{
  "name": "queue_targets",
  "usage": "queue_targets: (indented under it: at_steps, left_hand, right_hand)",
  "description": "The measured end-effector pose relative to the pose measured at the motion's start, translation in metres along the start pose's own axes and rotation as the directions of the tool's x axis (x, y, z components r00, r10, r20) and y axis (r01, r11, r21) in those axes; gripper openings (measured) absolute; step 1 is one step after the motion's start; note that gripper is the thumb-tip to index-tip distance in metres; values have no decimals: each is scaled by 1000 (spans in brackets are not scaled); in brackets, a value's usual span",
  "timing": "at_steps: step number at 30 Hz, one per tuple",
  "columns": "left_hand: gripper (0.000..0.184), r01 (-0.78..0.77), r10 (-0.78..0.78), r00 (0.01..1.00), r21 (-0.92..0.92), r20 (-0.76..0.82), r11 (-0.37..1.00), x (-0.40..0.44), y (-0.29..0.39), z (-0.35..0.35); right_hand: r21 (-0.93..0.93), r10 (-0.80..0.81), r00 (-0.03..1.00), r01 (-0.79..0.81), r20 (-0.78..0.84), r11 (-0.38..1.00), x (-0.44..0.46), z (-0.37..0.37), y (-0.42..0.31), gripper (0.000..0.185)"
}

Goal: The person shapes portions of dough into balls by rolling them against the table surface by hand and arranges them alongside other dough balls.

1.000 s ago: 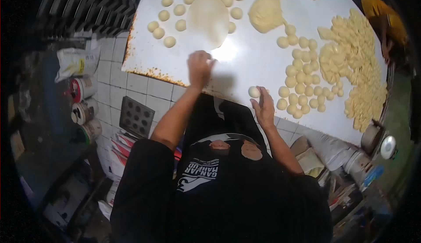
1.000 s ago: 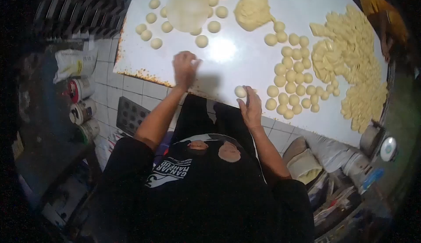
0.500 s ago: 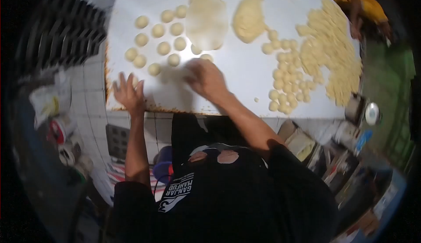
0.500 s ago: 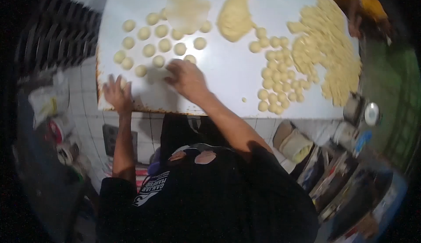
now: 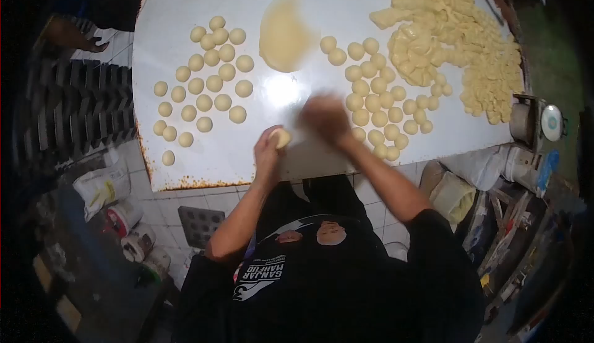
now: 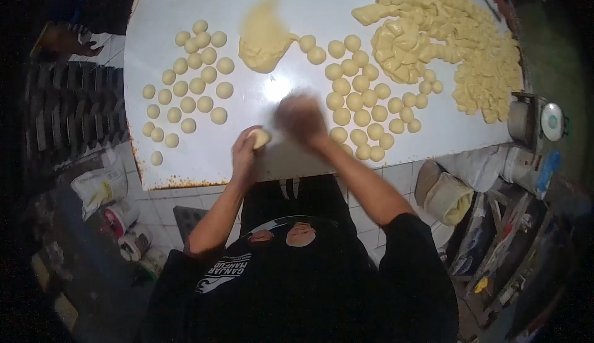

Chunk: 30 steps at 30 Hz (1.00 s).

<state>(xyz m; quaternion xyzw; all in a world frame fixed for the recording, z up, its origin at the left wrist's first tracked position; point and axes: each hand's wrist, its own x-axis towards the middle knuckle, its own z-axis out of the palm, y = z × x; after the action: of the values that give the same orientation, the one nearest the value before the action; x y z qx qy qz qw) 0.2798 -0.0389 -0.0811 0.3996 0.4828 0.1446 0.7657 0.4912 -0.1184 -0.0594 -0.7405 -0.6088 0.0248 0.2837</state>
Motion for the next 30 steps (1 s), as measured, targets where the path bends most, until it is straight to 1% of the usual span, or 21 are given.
queue_targets:
  at_steps: [2,3,4,5,6,8,9,10,11,13,15,17,18,19,21,23,24,25,27,29,30]
  left_hand:
    - [31,-212,257,964,380,-72,900,-27,-3,-30]
    - [31,-366,451,892,627,27,687,-39,-3,-47]
    - [37,-402,481,871,715,105,572,-50,-3,-62]
    - [37,-381,475,876,725,86,573,-64,-5,-74]
    - [40,-461,499,838,774,220,433,-73,-7,-86]
    - [50,-588,466,755,791,461,168,-67,-20,-121]
    - [50,-583,485,756,789,439,195,-57,-18,-115]
    - [51,-606,485,683,794,547,-41,-42,-5,-107]
    - [52,-595,439,619,753,652,-281,-26,6,-108]
    - [52,-605,384,710,791,590,-95,22,10,-74]
    - [27,-438,687,667,898,290,45,36,-34,-35]
    - [22,-571,612,643,821,460,-16,7,-46,-31]
    - [22,-562,626,635,826,453,-27,-9,-48,-52]
    - [23,-692,593,570,721,569,-27,-17,-47,-84]
    - [24,-796,579,469,603,667,-50,10,-20,-107]
    - [23,-764,508,482,627,714,-155,29,0,-116]
    - [21,-736,575,473,659,667,-158,39,6,-86]
    - [19,-693,711,490,720,505,-34,41,0,-51]
    - [16,-621,660,657,759,365,198,13,-41,-27]
    - [15,-745,608,557,664,566,64,-4,-45,-86]
    - [18,-782,572,501,622,650,-22,4,-36,-118]
  right_hand:
    - [-170,297,955,-297,-26,940,65,-23,70,26]
    - [-222,74,946,-149,-315,964,92,-26,89,28]
    - [-212,190,978,-204,-86,956,111,-11,126,29]
    - [-217,283,947,-247,150,944,123,1,148,29]
    - [-207,273,949,-239,155,949,130,-12,124,29]
    - [181,273,943,-240,-188,954,121,-45,67,25]
    - [60,236,954,-229,-185,972,92,-26,55,20]
    - [3,277,945,-282,175,960,65,-17,40,17]
    - [-34,46,929,-36,366,999,38,-2,37,15]
    - [39,-221,820,236,529,971,18,25,32,15]
    - [86,-218,968,208,128,974,50,61,24,16]
    - [-15,83,993,-82,86,997,33,99,-15,18]
    - [-70,41,863,-7,503,998,9,105,-19,21]
    - [35,-21,813,1,582,999,-5,83,-27,27]
    - [339,-326,879,207,348,918,-21,64,18,34]
    - [20,-238,886,251,399,968,24,57,16,33]
    - [37,-195,959,192,205,981,54,63,-2,33]
    - [43,-205,957,200,207,979,52,85,-15,33]
    - [-9,98,984,-98,147,995,16,113,-36,35]
    - [22,-95,991,93,91,995,-5,89,-14,33]
    - [43,-174,954,168,246,985,-5,82,19,32]
